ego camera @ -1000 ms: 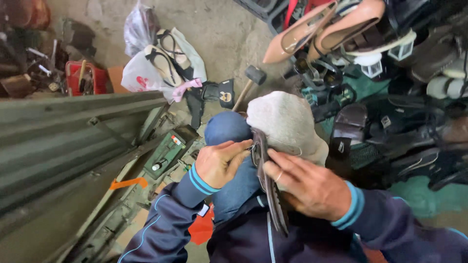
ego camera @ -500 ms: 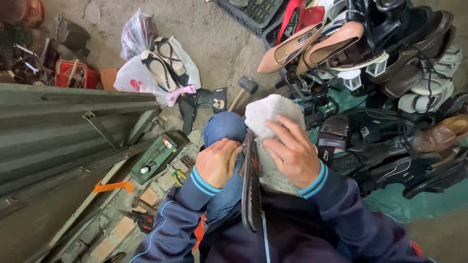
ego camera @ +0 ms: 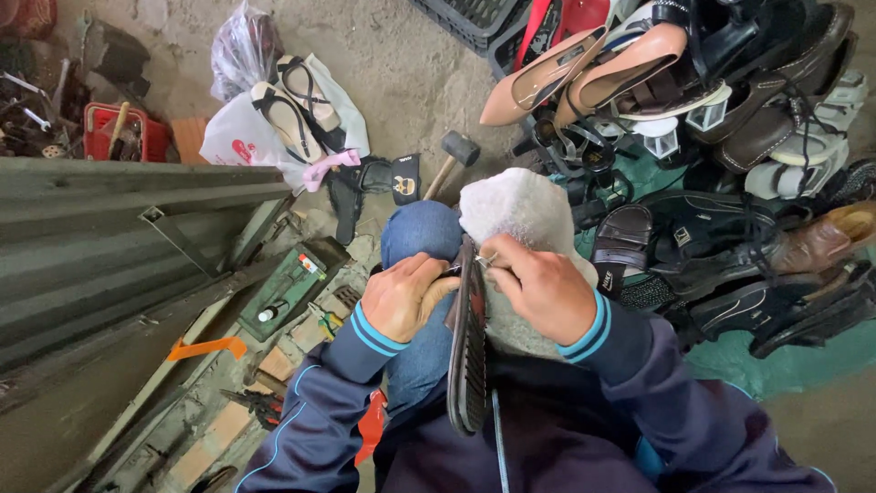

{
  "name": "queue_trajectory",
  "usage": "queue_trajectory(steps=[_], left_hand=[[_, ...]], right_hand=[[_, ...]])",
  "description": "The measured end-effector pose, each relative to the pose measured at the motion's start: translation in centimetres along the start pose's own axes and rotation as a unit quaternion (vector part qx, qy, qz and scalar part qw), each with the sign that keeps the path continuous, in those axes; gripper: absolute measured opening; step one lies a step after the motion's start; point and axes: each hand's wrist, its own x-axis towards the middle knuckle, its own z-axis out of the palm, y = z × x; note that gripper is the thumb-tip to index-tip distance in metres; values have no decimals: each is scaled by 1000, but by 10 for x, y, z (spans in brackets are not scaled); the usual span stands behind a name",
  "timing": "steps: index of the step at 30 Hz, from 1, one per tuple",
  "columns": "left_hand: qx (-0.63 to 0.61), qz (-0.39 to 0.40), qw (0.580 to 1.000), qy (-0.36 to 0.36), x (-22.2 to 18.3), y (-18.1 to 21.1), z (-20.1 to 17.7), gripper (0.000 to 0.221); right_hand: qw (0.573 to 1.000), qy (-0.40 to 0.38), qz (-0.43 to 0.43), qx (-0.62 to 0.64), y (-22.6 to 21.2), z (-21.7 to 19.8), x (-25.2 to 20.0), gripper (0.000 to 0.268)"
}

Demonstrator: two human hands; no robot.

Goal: Hand-stitching the sole of a sandal using a needle and thread

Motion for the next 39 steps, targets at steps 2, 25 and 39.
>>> queue_trajectory(steps=[2, 25, 39], left_hand=[[1, 6, 1000, -3, -3, -2, 0, 31], [98, -371, 923, -45, -100, 5, -30, 65], [-274, -308, 906, 99, -60, 31, -6, 41]], right_hand=[[997, -53, -6, -53, -4, -4, 2, 30], [993, 69, -47, -79, 21, 6, -34, 32], [971, -18, -174, 161, -42, -44, -81, 22]])
